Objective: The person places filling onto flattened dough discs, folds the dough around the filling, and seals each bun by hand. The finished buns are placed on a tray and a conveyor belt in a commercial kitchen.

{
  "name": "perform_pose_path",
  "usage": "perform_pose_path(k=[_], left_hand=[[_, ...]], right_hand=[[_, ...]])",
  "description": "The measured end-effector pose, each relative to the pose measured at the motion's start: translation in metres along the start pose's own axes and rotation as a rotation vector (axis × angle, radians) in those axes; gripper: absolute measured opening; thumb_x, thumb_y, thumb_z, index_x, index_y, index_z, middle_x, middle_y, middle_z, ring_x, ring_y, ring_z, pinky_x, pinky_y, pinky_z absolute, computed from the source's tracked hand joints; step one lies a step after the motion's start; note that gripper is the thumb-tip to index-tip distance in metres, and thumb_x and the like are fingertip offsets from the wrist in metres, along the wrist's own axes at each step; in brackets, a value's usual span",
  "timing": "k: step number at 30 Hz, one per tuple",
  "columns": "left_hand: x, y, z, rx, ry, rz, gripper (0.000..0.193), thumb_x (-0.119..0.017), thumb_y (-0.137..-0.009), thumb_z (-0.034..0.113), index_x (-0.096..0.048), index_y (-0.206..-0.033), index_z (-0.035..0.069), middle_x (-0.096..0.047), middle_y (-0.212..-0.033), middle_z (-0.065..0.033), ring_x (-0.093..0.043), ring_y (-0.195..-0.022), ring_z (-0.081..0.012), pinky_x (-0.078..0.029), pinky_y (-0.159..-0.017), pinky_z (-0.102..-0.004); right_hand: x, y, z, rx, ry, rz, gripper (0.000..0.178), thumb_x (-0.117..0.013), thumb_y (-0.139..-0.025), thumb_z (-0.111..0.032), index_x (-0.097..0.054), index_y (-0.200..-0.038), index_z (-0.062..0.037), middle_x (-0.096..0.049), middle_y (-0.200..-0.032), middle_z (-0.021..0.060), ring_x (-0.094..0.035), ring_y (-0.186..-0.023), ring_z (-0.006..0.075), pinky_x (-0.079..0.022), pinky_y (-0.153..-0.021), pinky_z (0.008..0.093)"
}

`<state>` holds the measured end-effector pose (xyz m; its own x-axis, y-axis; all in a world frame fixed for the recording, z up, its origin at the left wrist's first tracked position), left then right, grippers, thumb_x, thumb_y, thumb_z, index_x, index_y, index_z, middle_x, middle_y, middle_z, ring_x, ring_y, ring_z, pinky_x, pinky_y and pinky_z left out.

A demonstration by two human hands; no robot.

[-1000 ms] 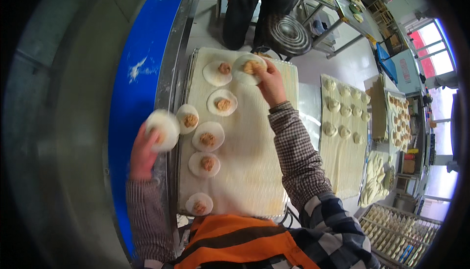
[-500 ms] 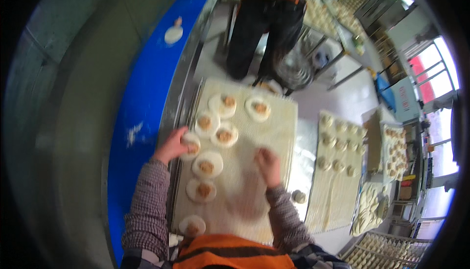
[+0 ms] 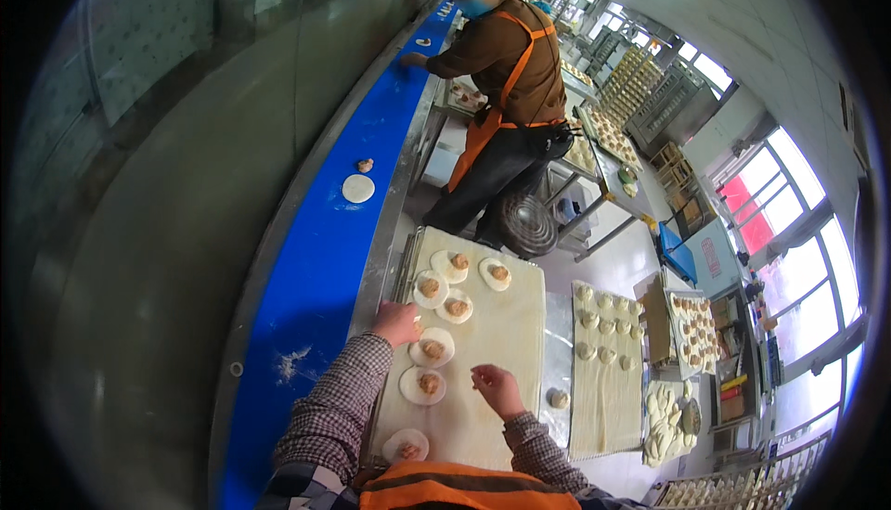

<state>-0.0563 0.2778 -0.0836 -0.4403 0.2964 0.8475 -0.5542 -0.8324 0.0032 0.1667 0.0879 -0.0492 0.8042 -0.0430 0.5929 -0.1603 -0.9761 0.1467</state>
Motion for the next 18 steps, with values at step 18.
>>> perform_pose_path(k=[18], left_hand=[[0.024, 0.132, 0.073, 0.279, 1.292, -0.152, 0.046, -0.054, -0.095, 0.006, -0.036, -0.136, 0.001, -0.053, -0.126, -0.0100, -0.054, -0.114, -0.0172, -0.046, -0.094, -0.0300]], right_hand=[[-0.036, -0.019, -0.078, -0.048, -0.627, -0.355, 0.045, -0.065, -0.088, -0.005, -0.051, -0.131, -0.0072, -0.059, -0.111, 0.0006, -0.056, -0.100, 0.0096, -0.049, -0.084, 0.0254]])
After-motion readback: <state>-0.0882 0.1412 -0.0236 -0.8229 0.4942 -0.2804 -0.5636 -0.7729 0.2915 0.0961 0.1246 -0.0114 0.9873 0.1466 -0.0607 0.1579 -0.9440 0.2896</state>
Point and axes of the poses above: each hand's wrist, its own y-axis away from the middle knuckle, its own x-axis out of the back of the hand, z = x × y, the point moved 1 cm from there along -y, towards the middle knuckle
